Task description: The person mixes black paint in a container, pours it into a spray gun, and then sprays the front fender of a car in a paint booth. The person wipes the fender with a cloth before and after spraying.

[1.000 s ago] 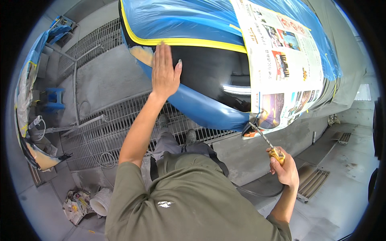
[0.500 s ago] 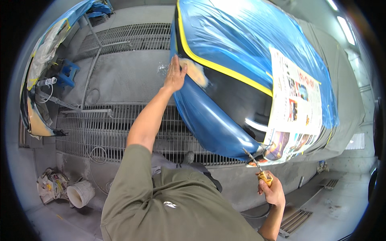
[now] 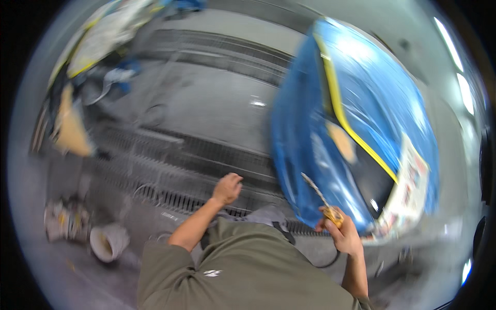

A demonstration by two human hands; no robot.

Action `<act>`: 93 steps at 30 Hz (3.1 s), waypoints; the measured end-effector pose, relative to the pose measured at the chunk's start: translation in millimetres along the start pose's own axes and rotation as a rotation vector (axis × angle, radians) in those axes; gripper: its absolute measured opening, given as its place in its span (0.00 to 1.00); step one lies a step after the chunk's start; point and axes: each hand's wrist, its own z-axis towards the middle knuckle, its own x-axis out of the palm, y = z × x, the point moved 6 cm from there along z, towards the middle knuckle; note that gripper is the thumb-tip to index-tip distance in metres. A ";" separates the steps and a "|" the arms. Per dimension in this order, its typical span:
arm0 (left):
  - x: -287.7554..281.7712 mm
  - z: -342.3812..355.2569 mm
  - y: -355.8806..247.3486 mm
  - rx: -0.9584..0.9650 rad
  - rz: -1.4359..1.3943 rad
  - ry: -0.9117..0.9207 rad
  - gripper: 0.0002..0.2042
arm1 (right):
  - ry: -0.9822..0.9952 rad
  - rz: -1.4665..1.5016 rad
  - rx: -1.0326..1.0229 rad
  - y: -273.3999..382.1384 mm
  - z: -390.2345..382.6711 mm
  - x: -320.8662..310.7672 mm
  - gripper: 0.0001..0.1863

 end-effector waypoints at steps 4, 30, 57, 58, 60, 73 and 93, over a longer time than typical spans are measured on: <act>-73.2 -18.1 66.3 -0.185 0.081 -0.160 0.19 | 0.087 -0.040 0.000 45.8 74.9 43.4 0.17; -684.4 73.4 274.3 -0.477 0.868 -0.974 0.35 | 0.498 -0.607 -0.633 367.7 530.0 285.7 0.17; -758.1 72.2 328.4 0.716 1.266 0.241 0.33 | 0.314 -0.583 -0.203 427.5 420.2 450.5 0.17; -762.0 69.1 322.8 0.813 1.323 0.229 0.36 | 0.292 -0.596 -0.236 430.0 421.8 444.8 0.17; -765.5 79.2 329.0 0.732 1.300 0.438 0.36 | 0.231 -0.565 -0.301 437.2 433.4 432.2 0.17; -786.7 86.6 312.8 0.559 1.258 0.500 0.41 | 0.418 -0.608 -0.470 448.1 492.7 424.1 0.19; -791.2 78.7 340.3 1.018 1.227 0.594 0.44 | 0.265 -0.743 -0.226 546.5 452.7 484.6 0.17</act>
